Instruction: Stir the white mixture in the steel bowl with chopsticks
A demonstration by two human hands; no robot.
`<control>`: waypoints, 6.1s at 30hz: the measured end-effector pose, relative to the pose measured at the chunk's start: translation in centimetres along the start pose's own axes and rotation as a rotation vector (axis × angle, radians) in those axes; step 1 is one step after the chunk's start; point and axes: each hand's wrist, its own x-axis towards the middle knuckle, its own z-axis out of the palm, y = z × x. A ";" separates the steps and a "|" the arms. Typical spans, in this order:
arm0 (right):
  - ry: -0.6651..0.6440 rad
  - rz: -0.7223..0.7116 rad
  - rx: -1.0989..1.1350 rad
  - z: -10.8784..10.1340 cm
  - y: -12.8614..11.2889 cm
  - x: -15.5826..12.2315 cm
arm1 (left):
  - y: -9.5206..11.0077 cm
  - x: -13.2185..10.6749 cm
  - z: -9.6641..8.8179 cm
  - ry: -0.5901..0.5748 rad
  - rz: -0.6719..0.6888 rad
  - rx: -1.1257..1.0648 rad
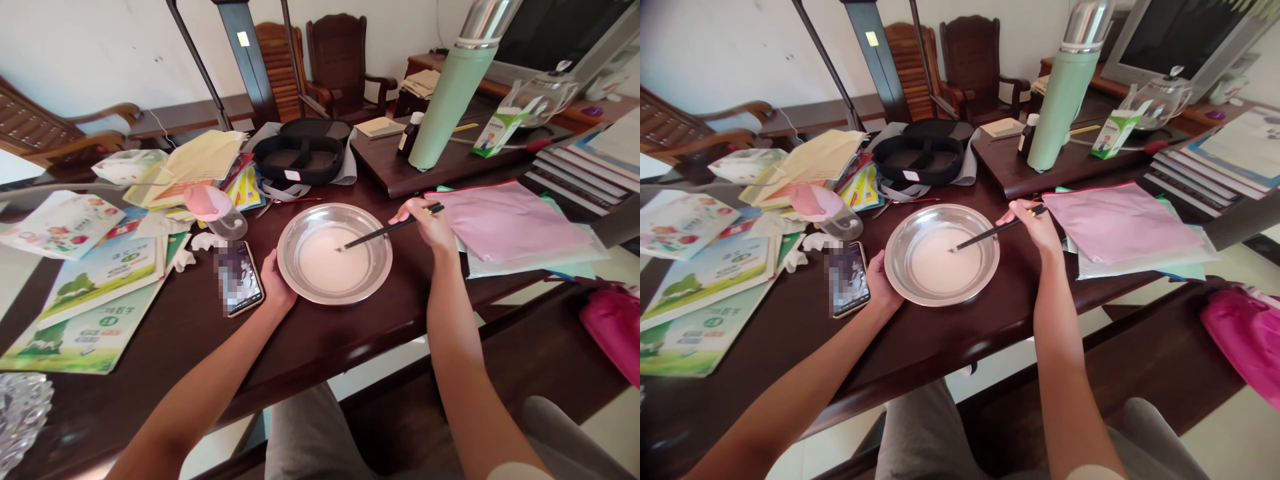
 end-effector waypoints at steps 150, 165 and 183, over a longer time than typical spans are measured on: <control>-0.108 0.006 -0.016 1.6 -0.6 0.1 | 0.2 -0.1 0.1 0.002 0.001 -0.002; -0.011 -0.010 -0.039 1.0 -0.2 0.2 | 0.4 -0.2 0.4 0.003 -0.011 -0.012; 0.035 -0.042 0.016 0.1 0.3 0.1 | 0.4 -0.2 0.4 0.014 0.001 -0.001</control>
